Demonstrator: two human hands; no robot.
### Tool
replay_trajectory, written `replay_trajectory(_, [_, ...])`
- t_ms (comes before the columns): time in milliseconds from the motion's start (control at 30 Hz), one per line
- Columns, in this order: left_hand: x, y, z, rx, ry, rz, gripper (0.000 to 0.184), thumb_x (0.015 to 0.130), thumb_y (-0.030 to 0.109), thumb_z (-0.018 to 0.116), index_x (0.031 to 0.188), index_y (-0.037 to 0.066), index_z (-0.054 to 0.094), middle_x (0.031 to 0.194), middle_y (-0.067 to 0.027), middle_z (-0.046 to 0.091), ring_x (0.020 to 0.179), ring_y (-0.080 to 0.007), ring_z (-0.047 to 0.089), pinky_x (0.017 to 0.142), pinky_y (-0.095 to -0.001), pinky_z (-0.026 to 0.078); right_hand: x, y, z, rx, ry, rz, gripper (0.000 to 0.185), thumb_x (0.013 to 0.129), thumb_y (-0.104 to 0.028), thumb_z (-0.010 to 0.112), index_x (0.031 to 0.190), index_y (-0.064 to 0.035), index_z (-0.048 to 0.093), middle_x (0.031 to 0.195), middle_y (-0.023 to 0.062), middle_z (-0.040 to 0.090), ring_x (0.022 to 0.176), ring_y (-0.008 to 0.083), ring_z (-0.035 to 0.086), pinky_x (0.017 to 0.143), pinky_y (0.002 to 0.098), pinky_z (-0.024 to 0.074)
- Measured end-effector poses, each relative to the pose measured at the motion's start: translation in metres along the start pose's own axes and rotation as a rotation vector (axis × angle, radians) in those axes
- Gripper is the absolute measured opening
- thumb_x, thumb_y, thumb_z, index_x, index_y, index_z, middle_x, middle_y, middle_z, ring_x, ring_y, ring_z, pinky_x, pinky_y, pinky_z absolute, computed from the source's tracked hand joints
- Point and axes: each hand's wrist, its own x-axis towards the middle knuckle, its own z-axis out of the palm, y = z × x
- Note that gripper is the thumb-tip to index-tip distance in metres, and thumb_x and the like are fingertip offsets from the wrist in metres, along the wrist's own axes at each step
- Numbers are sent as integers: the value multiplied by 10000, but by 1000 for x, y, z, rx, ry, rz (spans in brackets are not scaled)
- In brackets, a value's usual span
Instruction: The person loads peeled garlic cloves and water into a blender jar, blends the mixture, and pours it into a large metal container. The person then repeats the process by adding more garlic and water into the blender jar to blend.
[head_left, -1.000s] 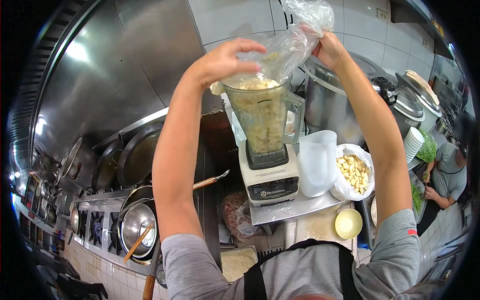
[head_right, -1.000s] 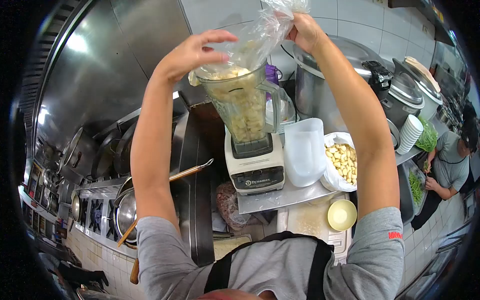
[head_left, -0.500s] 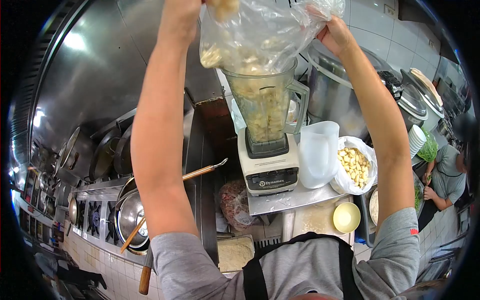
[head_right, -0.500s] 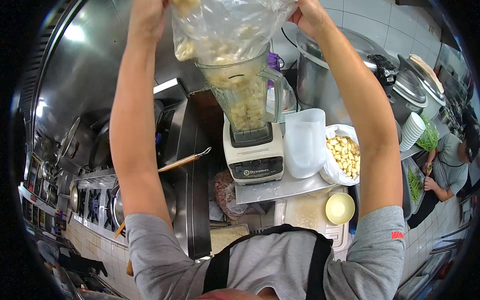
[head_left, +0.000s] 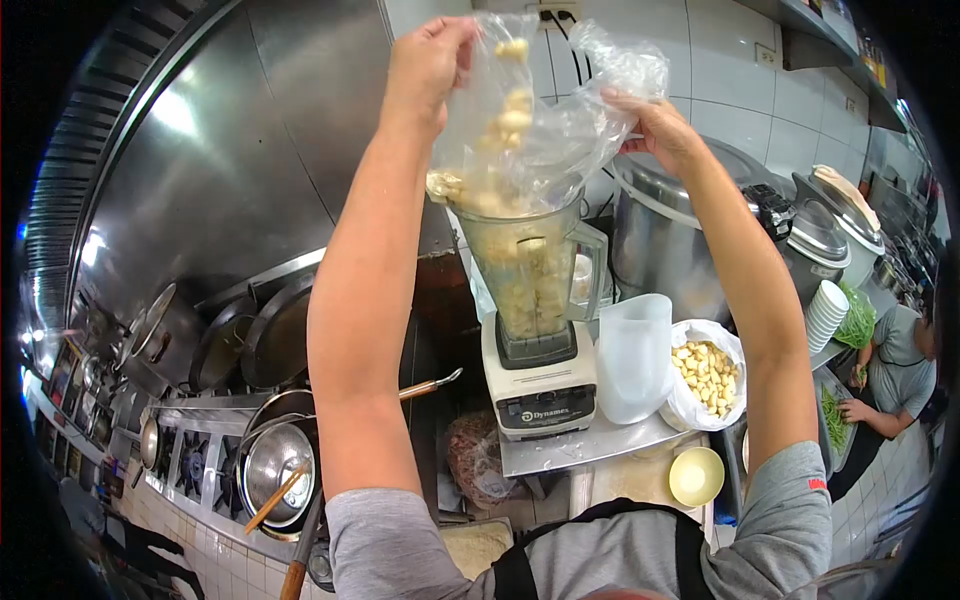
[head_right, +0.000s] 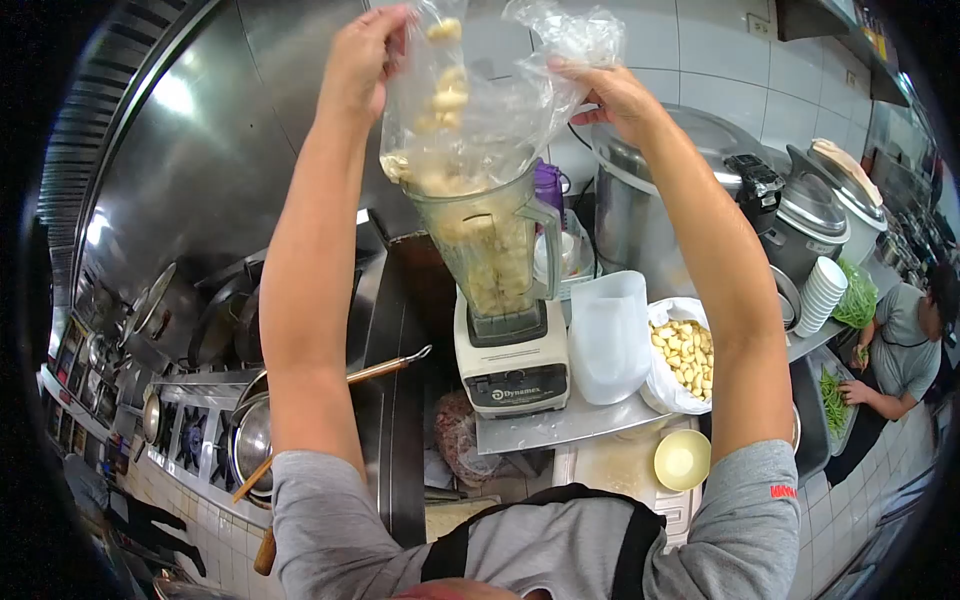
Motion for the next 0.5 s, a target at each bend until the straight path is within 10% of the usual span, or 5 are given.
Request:
replay_trajectory(267, [-18, -3, 21, 254, -142, -82, 179, 825, 171, 607, 874, 3, 647, 694, -20, 591, 638, -97, 528, 579, -256, 413, -2, -27, 51, -16, -62, -221, 513, 787, -331, 687, 1194, -49, 548, 1159, 75, 583, 1055, 190, 552, 860, 336, 437])
replay_trajectory(400, [-13, -19, -1, 542, -48, 347, 150, 872, 197, 554, 946, 100, 641, 813, -56, 635, 775, -188, 597, 700, -335, 464, 53, -15, 68, -59, -30, -333, 489, 804, -231, 653, 1227, -23, 523, 1072, 141, 625, 984, 211, 596, 819, 344, 462])
replay_trajectory(500, [-43, -24, -36, 102, 57, 55, 333, 812, 215, 633, 1053, -13, 619, 917, -74, 628, 846, -141, 561, 733, -280, 435, 80, -32, 95, -199, 13, -387, 376, 820, -219, 612, 1122, 0, 560, 977, 132, 626, 882, 211, 584, 740, 360, 463])
